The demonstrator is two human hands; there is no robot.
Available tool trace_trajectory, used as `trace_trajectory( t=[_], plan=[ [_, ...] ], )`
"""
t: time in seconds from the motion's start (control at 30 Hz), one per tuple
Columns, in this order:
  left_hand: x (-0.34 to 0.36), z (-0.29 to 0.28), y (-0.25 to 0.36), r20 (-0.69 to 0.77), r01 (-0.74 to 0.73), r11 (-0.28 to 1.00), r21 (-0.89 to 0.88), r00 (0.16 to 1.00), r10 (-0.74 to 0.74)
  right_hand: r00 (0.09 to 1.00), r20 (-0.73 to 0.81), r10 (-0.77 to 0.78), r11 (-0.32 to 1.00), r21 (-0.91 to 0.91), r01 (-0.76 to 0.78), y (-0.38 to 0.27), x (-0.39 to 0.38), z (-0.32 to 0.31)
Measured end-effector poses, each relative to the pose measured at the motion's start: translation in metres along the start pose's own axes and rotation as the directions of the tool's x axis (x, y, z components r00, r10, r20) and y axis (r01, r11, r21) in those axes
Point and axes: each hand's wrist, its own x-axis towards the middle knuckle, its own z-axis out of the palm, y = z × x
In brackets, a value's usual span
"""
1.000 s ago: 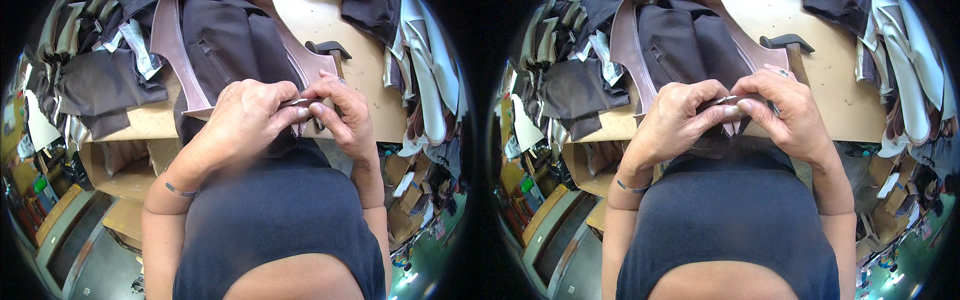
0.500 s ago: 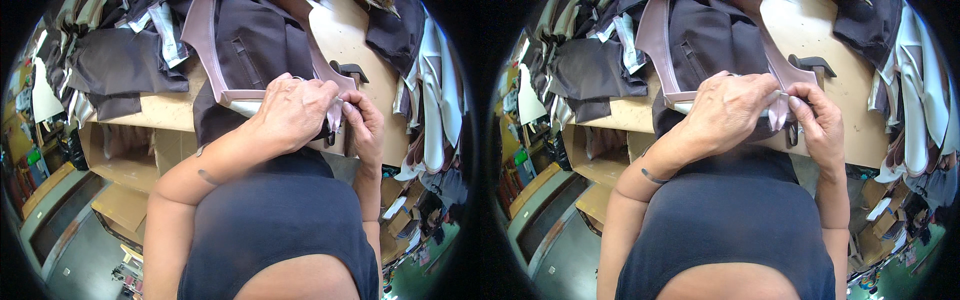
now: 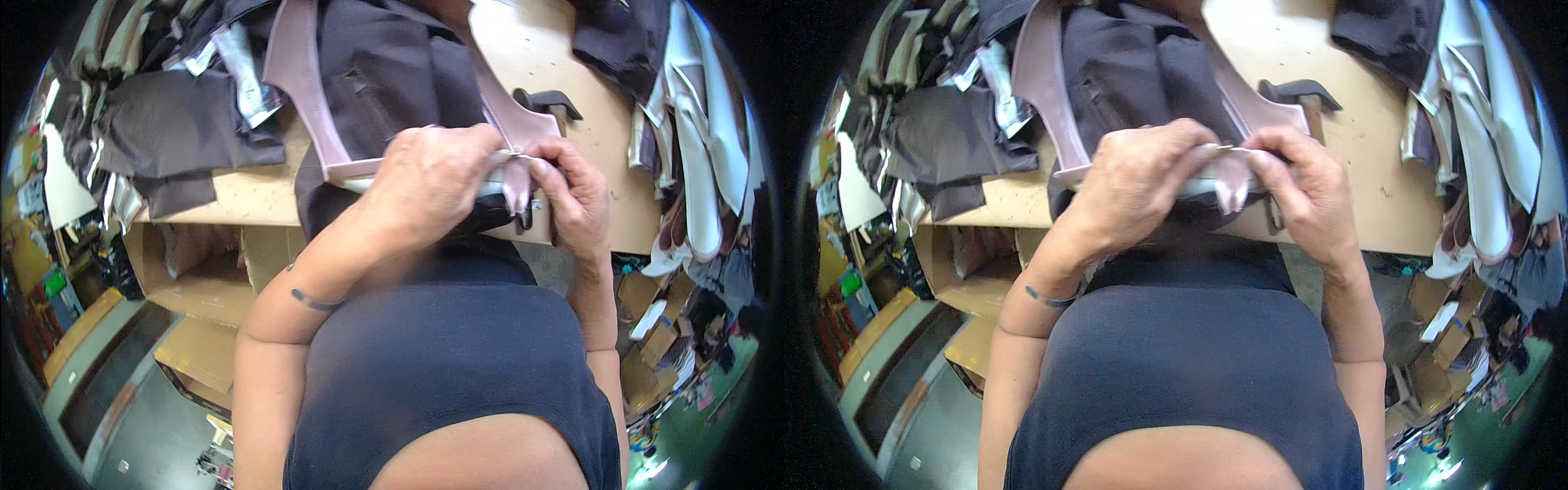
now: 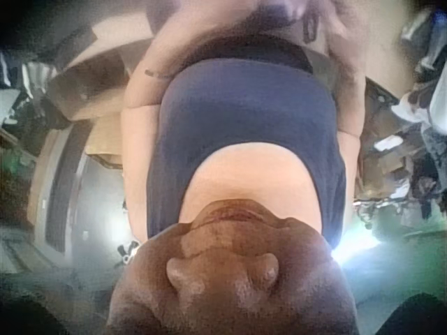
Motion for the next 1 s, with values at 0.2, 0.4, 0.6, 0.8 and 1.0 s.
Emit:
trace_trajectory(
  t=[0.2,0.4,0.6,0.8,1.0],
  plan=[
    [-0.008,-0.022,0.009,0.243,0.38,0.79,-0.481,0.924,-0.296,0.983,0.051,-0.174,0.981,-0.082,0.178,-0.018,0.003,0.006],
    [-0.005,-0.031,0.012,0.43,0.48,0.691,-0.54,0.863,-0.264,0.978,0.068,-0.196,0.979,-0.041,0.199,-0.024,0.007,0.007],
    [-0.003,-0.037,0.009,0.504,0.552,0.701,-0.452,0.806,-0.309,0.964,0.048,-0.263,0.962,-0.059,0.265,-0.023,0.008,0.01],
    [-0.002,-0.037,0.011,0.538,0.548,0.733,-0.404,0.79,-0.294,0.948,0.067,-0.31,0.946,-0.076,0.315,-0.022,0.008,0.01],
    [-0.004,-0.032,0.006,0.493,0.325,0.877,-0.353,0.862,-0.12,0.969,0.119,-0.216,0.973,-0.05,0.224,-0.022,0.004,0.011]
  ],
)
